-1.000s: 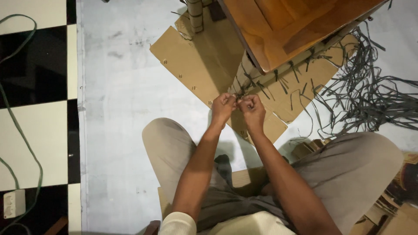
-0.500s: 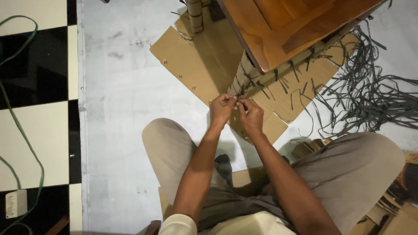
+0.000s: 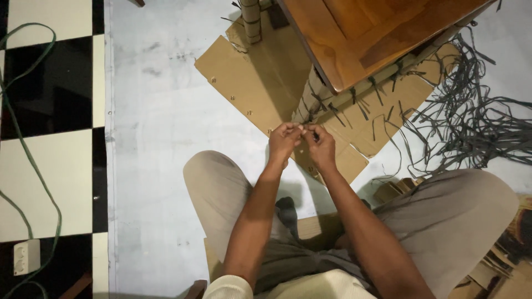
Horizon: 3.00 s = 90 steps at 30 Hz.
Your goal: Wrapping a wooden table leg with a long cord for protection or decoration.
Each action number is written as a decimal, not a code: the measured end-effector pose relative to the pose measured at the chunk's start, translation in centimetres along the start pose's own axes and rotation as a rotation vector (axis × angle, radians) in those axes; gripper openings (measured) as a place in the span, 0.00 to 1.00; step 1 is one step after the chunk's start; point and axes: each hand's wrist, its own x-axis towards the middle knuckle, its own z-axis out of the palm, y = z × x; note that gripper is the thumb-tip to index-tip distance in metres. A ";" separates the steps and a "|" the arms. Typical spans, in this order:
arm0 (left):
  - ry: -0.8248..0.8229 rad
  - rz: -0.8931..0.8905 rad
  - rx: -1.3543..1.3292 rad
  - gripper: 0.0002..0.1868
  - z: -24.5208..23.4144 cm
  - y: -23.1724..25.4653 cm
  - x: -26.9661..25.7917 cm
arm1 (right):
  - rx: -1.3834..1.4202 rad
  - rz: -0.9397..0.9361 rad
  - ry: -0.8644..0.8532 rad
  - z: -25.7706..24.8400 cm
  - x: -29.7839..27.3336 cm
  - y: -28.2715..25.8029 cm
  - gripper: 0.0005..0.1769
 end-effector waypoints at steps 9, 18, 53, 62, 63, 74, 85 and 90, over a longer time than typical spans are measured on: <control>0.079 0.118 0.252 0.08 -0.1 0.6 0.6 | -0.014 0.093 0.015 -0.2 -0.1 -1.0 0.05; 0.129 0.291 0.288 0.07 0.1 0.5 1.5 | -0.129 0.333 0.070 0.0 1.2 3.5 0.05; 0.147 0.318 0.049 0.18 1.6 0.1 0.8 | -0.348 0.208 -0.061 -0.8 0.8 6.6 0.12; 0.138 0.085 0.023 0.27 3.6 1.4 -0.7 | -0.439 0.332 -0.173 -3.0 -0.3 9.9 0.16; 0.131 0.071 -0.066 0.29 3.8 1.0 -0.4 | -0.427 0.361 -0.199 -3.3 -0.5 9.5 0.16; 0.095 -0.129 0.581 0.29 3.4 -5.2 1.8 | -0.454 0.591 -0.187 -6.9 -2.6 7.1 0.19; -0.448 -0.038 0.927 0.19 8.9 -12.2 1.3 | -0.502 0.548 -0.107 -13.6 -3.8 14.4 0.20; -0.664 0.063 1.083 0.23 10.3 -9.4 -1.7 | -0.552 0.564 -0.006 -16.6 -4.1 15.0 0.17</control>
